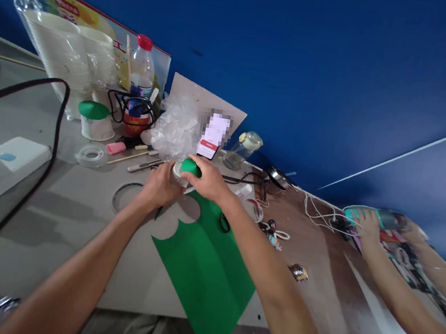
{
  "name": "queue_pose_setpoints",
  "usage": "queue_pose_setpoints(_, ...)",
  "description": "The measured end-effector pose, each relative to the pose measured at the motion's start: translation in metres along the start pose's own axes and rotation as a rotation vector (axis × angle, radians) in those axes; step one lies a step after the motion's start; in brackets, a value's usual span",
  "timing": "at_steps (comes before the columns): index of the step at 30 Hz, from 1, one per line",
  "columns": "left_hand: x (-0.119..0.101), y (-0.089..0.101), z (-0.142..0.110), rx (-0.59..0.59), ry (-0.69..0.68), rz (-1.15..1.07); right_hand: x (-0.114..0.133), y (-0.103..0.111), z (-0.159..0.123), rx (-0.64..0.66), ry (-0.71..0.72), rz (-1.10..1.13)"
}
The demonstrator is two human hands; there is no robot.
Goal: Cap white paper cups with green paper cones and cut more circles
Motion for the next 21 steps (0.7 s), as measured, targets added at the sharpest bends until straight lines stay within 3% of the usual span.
queue_pose_setpoints(17, 0.0, -0.004, -0.008, -0.043, 0.032, 0.136, 0.005, -0.015, 0.001, 0.06, 0.064, -0.002)
queue_pose_setpoints(21, -0.002, -0.005, -0.008, 0.005, 0.067, 0.156, 0.008, -0.013, 0.002, 0.036, 0.069, 0.039)
Point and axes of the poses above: each hand's wrist, its own z-axis towards the middle knuckle, its own y-axis out of the back of the hand, x = y × z, the point moved 6 cm from there along z, towards the middle knuckle, and after that the axes turned 2 degrees about x, right-handed, at the moved point
